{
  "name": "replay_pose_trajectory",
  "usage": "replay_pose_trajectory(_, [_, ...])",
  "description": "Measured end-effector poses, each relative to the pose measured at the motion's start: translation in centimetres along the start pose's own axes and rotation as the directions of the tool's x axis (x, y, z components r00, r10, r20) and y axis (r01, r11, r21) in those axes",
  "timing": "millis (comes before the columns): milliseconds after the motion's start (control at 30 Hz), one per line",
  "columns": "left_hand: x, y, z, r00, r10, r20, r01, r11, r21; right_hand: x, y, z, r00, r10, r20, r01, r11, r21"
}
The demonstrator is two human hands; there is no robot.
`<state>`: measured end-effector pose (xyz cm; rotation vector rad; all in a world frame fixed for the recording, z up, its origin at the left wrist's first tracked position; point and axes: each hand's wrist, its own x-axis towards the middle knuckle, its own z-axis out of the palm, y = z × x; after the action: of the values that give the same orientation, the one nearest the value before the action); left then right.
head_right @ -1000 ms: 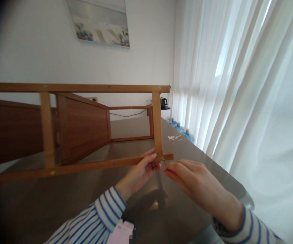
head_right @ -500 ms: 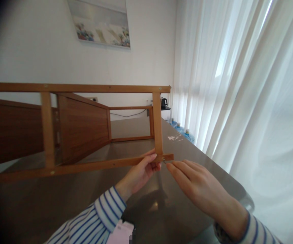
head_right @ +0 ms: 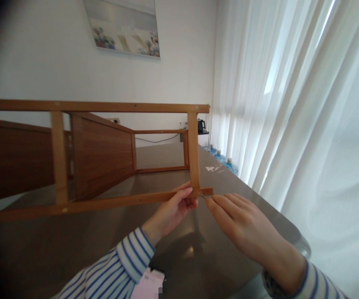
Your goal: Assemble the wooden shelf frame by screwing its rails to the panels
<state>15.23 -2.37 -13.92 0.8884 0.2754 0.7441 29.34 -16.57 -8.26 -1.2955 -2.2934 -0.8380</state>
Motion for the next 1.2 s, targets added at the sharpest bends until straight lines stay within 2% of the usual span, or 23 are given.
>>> replay_pose_trajectory(200, [-0.1,0.1,0.2,1.0,0.002,-0.001,-0.002,1.0,0.01,1.0,-1.2,-0.6,0.997,-0.068,0.023,0.071,0.986,-0.148])
replay_pose_trajectory(300, [-0.1,0.0,0.2,1.0,0.007,-0.016,-0.007,1.0,0.002,1.4,-1.7,-0.8,0.997,-0.06,0.044,0.067,0.982,-0.174])
replay_pose_trajectory(400, [0.0,0.0,0.1,1.0,0.012,0.0,-0.012,1.0,-0.005,1.3,-2.0,-0.4,0.997,0.038,0.067,-0.03,0.993,-0.118])
replay_pose_trajectory(500, [0.0,0.0,0.1,1.0,0.009,0.015,-0.009,1.0,0.0,1.0,-2.2,0.4,0.969,0.226,0.097,-0.228,0.973,0.014])
replay_pose_trajectory(633, [-0.2,0.1,0.3,1.0,0.004,-0.01,-0.004,1.0,-0.003,0.9,-2.8,1.5,0.88,0.468,0.079,-0.473,0.85,0.234])
replay_pose_trajectory(767, [-0.2,0.2,0.4,1.0,-0.008,0.001,0.008,1.0,-0.004,1.2,-3.3,2.3,0.788,0.597,0.148,-0.571,0.622,0.536])
replay_pose_trajectory(867, [-0.2,0.1,0.2,0.999,-0.017,0.036,0.017,1.0,0.001,1.4,-3.4,2.6,0.776,0.597,0.204,-0.542,0.464,0.7])
replay_pose_trajectory(967, [-0.2,0.1,0.2,0.999,-0.014,0.045,0.014,1.0,-0.008,1.3,-3.3,2.2,0.8,0.554,0.229,-0.493,0.392,0.777])
replay_pose_trajectory(1033, [-0.2,0.1,0.3,0.999,-0.009,0.051,0.01,1.0,-0.004,1.1,-3.1,1.7,0.824,0.507,0.254,-0.485,0.399,0.778])
replay_pose_trajectory(1200, [-0.2,0.2,0.3,0.999,-0.014,0.035,0.014,1.0,-0.001,0.4,-1.9,1.4,0.853,0.431,0.296,-0.498,0.5,0.708])
